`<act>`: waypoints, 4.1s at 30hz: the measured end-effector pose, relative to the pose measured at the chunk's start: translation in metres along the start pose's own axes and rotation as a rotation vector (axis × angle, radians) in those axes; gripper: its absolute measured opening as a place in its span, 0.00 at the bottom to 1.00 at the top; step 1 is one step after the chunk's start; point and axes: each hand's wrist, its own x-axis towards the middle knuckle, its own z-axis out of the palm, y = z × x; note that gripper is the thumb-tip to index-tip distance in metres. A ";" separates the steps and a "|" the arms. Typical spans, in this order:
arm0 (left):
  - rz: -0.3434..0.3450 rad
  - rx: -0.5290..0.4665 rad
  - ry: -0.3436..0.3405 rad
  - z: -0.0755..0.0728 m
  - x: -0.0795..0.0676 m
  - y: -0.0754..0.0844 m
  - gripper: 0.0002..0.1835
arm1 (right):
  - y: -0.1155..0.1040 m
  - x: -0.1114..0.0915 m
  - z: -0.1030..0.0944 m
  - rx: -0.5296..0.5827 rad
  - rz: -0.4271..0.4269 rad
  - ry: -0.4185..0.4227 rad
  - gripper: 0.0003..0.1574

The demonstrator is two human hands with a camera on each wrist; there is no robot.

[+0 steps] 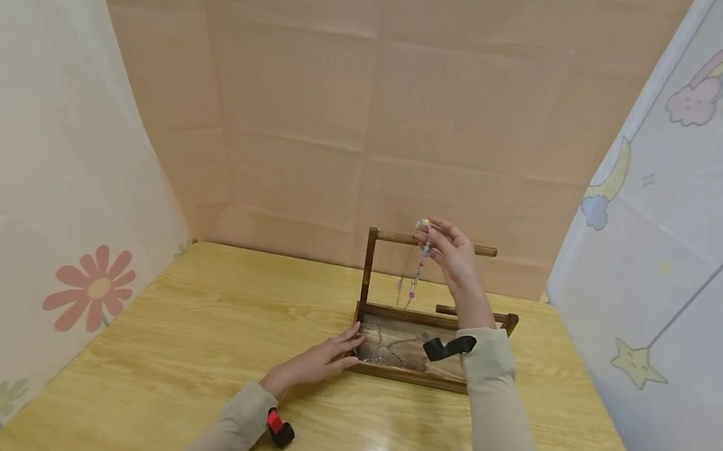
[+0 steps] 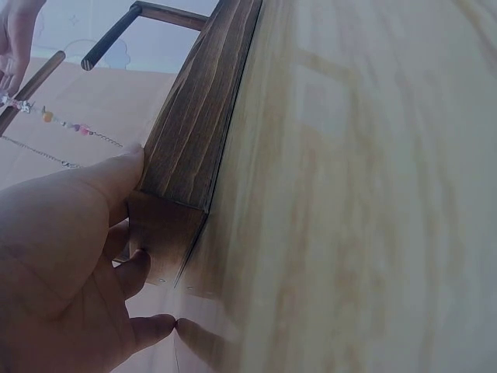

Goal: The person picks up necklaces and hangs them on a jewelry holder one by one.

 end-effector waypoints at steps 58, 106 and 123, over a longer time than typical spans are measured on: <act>0.005 0.008 -0.006 -0.002 0.002 -0.001 0.30 | 0.030 0.000 0.031 -0.064 0.053 -0.001 0.25; 0.008 0.011 -0.004 -0.001 0.005 -0.004 0.30 | 0.062 -0.001 0.025 -0.033 0.034 -0.077 0.27; 0.004 0.015 0.005 0.002 0.005 -0.005 0.30 | 0.066 -0.004 0.026 -0.043 0.041 -0.070 0.26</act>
